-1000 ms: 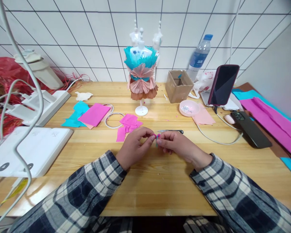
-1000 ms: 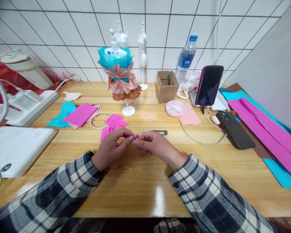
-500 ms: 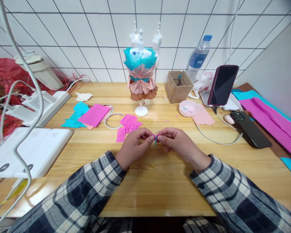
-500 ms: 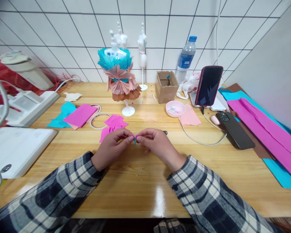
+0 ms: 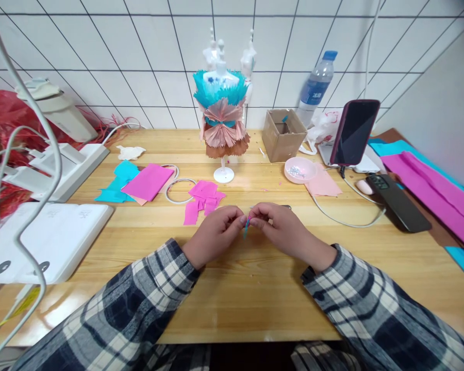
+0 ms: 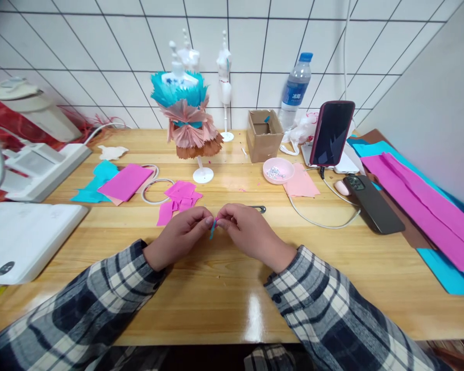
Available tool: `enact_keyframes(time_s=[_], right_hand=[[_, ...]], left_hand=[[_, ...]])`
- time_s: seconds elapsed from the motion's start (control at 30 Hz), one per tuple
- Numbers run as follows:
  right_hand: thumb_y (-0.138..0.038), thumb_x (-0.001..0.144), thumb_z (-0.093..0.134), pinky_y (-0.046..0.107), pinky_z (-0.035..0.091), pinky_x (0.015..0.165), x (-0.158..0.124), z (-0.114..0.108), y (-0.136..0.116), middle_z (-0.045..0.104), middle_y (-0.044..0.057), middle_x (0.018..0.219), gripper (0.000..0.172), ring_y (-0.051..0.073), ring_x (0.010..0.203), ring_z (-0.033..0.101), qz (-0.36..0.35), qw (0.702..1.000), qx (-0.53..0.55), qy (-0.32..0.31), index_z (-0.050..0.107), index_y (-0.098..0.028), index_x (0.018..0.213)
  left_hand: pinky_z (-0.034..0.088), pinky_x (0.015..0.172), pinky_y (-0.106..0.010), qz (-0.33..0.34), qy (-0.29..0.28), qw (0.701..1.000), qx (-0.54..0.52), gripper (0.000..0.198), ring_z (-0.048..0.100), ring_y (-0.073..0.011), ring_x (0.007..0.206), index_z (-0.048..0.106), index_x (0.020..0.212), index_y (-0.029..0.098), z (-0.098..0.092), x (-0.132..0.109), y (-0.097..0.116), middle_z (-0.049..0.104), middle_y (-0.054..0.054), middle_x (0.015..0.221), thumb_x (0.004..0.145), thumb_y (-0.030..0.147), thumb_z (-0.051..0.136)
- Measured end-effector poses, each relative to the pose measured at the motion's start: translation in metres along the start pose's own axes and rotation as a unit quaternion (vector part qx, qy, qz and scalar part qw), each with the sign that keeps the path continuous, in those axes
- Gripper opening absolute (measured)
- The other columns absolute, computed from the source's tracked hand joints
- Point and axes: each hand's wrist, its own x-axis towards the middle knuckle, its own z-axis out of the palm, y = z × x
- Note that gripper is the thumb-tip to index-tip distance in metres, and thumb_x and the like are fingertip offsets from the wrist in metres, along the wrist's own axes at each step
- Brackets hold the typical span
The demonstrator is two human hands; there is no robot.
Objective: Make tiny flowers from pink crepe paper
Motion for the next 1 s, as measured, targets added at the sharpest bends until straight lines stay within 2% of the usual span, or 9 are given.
enact_keyframes(time_s=[0.07,0.13,0.2,0.37,0.57,0.83,0.9,1.0], right_hand=[[-0.024,0.084,0.056,0.027,0.044,0.064,-0.0015,0.0001,-0.0007,0.065,0.001,0.085,0.010,0.012,0.070,0.057,-0.017,1.000,-0.004,0.020,0.061,-0.020,0.092],[-0.025,0.081,0.060,0.025,0.046,0.060,-0.0035,0.0012,-0.0018,0.066,0.002,0.097,0.029,0.011,0.065,0.059,-0.016,0.999,0.033,0.025,0.055,-0.022,0.110],[-0.024,0.079,0.062,0.024,0.047,0.058,-0.0049,0.0024,-0.0026,0.066,0.002,0.099,0.038,0.010,0.063,0.060,-0.025,0.998,0.055,0.022,0.053,-0.023,0.116],[-0.024,0.078,0.063,0.026,0.050,0.061,-0.0045,0.0029,-0.0019,0.069,0.000,0.082,0.020,0.012,0.064,0.061,-0.041,0.998,0.034,0.040,0.064,-0.024,0.098],[-0.025,0.082,0.058,0.027,0.050,0.062,-0.0026,0.0014,-0.0008,0.071,0.001,0.081,0.013,0.016,0.071,0.065,-0.032,0.997,0.049,0.046,0.069,-0.025,0.091],[-0.024,0.081,0.060,0.025,0.047,0.058,-0.0029,-0.0008,-0.0011,0.072,0.000,0.077,0.009,0.013,0.063,0.062,-0.024,0.998,0.038,0.038,0.069,-0.023,0.084],[-0.024,0.081,0.060,0.025,0.047,0.059,-0.0027,-0.0007,-0.0004,0.071,0.000,0.075,0.009,0.013,0.063,0.062,-0.021,0.999,0.029,0.038,0.069,-0.023,0.083],[-0.023,0.081,0.060,0.025,0.046,0.058,-0.0023,-0.0001,0.0011,0.071,0.000,0.075,0.009,0.013,0.063,0.062,-0.017,0.998,0.025,0.047,0.069,-0.023,0.083]], left_hand=[[0.037,0.059,-0.023,-0.001,-0.003,1.000,-0.005,0.029,0.046,-0.0123,0.063,0.055,0.072,0.017,-0.0002,0.0003,0.0001,0.051,0.002,0.066,0.090,0.037,0.044],[0.037,0.059,-0.023,-0.013,0.004,1.000,-0.024,0.030,0.045,-0.0122,0.062,0.054,0.073,0.017,-0.0006,0.0004,0.0007,0.051,0.002,0.065,0.091,0.039,0.043],[0.039,0.060,-0.023,-0.020,0.011,0.999,-0.040,0.031,0.047,-0.0124,0.064,0.053,0.073,0.017,-0.0009,0.0003,0.0016,0.051,0.002,0.066,0.091,0.039,0.042],[0.040,0.061,-0.023,-0.009,0.005,0.999,-0.047,0.030,0.048,-0.0121,0.064,0.054,0.073,0.017,0.0001,-0.0004,0.0017,0.053,0.002,0.067,0.091,0.039,0.044],[0.041,0.062,-0.023,0.002,0.004,0.999,-0.037,0.029,0.049,-0.0119,0.066,0.055,0.075,0.017,0.0002,0.0007,-0.0032,0.054,0.002,0.069,0.092,0.038,0.043],[0.042,0.063,-0.024,0.002,-0.004,1.000,-0.025,0.031,0.051,-0.0127,0.066,0.055,0.073,0.017,0.0001,-0.0009,0.0014,0.055,0.001,0.068,0.093,0.036,0.041],[0.043,0.067,-0.026,0.024,0.010,1.000,0.017,0.027,0.054,-0.0139,0.070,0.057,0.079,0.017,-0.0014,-0.0011,-0.0010,0.058,0.000,0.073,0.093,0.035,0.042],[0.044,0.077,-0.031,0.078,0.049,0.992,0.086,0.023,0.057,-0.0175,0.084,0.059,0.101,0.018,-0.0059,-0.0007,-0.0048,0.063,-0.004,0.088,0.090,0.036,0.050]])
